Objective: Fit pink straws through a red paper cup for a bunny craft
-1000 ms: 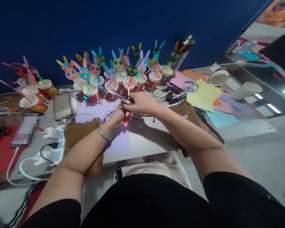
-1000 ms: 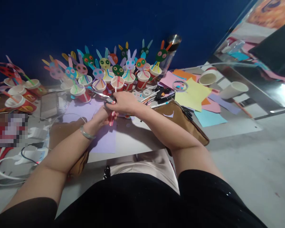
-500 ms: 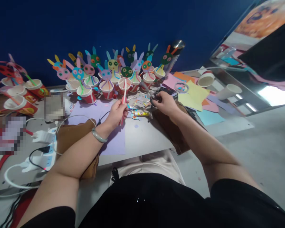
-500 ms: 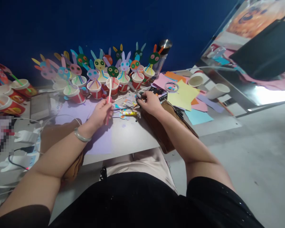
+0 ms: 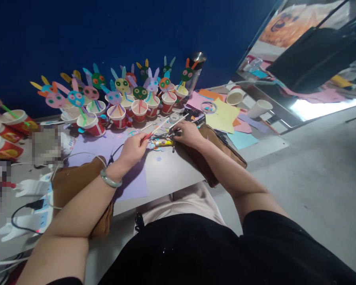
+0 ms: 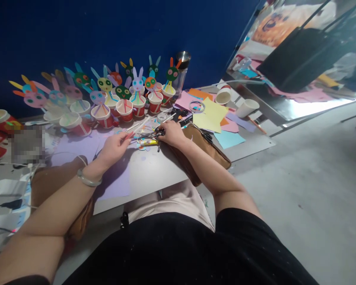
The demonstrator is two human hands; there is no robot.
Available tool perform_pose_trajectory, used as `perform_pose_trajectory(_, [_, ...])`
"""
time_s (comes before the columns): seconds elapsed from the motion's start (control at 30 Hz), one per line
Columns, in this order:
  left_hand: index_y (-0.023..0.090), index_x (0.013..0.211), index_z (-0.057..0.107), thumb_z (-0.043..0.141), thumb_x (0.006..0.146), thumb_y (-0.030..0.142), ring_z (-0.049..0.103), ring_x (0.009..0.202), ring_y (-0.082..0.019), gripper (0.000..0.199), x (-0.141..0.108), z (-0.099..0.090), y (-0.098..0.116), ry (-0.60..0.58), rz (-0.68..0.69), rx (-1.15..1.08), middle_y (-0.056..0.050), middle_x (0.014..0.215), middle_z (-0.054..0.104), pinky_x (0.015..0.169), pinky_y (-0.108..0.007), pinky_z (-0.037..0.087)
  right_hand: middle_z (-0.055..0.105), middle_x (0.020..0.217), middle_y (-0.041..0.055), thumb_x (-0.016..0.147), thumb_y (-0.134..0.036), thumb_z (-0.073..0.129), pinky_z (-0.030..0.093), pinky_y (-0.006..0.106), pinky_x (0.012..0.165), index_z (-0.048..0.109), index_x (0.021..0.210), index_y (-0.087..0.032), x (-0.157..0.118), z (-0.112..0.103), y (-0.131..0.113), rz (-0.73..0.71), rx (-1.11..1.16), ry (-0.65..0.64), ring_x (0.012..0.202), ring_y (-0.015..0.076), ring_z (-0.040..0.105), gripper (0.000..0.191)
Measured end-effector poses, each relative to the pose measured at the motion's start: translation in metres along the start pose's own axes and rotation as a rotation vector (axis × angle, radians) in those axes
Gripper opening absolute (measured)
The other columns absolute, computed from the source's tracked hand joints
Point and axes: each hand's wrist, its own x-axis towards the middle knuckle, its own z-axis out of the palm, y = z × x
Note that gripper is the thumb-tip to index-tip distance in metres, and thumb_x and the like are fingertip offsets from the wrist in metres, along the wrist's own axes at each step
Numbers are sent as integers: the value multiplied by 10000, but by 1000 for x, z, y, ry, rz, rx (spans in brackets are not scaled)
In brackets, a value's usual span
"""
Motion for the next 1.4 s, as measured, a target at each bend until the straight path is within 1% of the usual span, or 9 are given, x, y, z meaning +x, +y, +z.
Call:
perform_pose_trajectory(0.23, [167,1046,744,503,930,228,679,989,-262,274,-5,1,2,10,87,64,-112,1053,772,887,-367,495,708,1255,118,768,-291,795,497,423,972,803,1077,-223,3,10,12,-25,38,60,1157,319,630,316])
perform_pose_trajectory(0.5, [196,1043,626,511,929,206,646,868,-217,162,-1,-2,2,135,-43,-10,-71,955,722,800,-328,450,716,817,62,786,-157,651,483,317,745,706,810,-167,14,1,13,44,213,97,762,197,626,61])
perform_pose_trajectory(0.63, [208,1015,576,498,927,176,639,830,-200,122,0,-5,5,211,-53,-105,-42,891,694,791,-317,442,726,943,106,848,-205,589,526,371,823,705,917,-159,9,-11,21,-10,295,349,850,225,661,143])
perform_pose_trajectory(0.77, [210,998,557,488,922,164,642,818,-191,113,-1,-7,7,231,-45,-167,-29,871,695,783,-308,451,682,1163,132,910,-229,540,547,438,884,596,1213,-206,2,-30,46,97,277,708,976,247,660,309])
perform_pose_trajectory(0.9, [211,988,570,492,932,188,644,796,-187,98,-1,-6,7,178,-35,-187,-25,847,715,750,-300,446,618,1258,215,910,-153,479,538,407,867,438,1315,-202,-4,-52,86,213,265,1054,1017,236,650,411])
perform_pose_trajectory(1.03, [199,959,617,506,935,220,635,784,-194,116,-2,-2,4,68,-13,-113,-47,883,744,756,-309,434,606,1226,243,867,-111,422,524,426,809,426,1323,-196,-22,-66,107,330,229,1246,1026,271,652,464])
perform_pose_trajectory(1.1, [194,955,653,525,945,250,614,744,-198,140,-3,1,4,1,33,-7,-54,855,738,725,-308,416,620,1200,225,901,-170,432,531,457,827,496,1258,-200,-39,-63,93,243,133,1211,1039,283,653,364])
perform_pose_trajectory(1.3, [193,1007,728,503,993,214,674,800,-244,227,-14,11,10,-197,282,347,-105,916,760,672,-317,406,729,1280,87,1015,-436,568,440,538,1104,686,1200,-265,-84,-20,-14,-639,-228,390,1203,286,642,278])
perform_pose_trajectory(1.4, [182,1019,729,510,996,181,705,841,-262,220,-17,13,14,-237,349,421,-126,947,770,710,-332,455,775,1023,95,1056,-299,491,390,536,1160,732,1144,-209,-80,1,-53,-638,-210,242,1062,266,648,272])
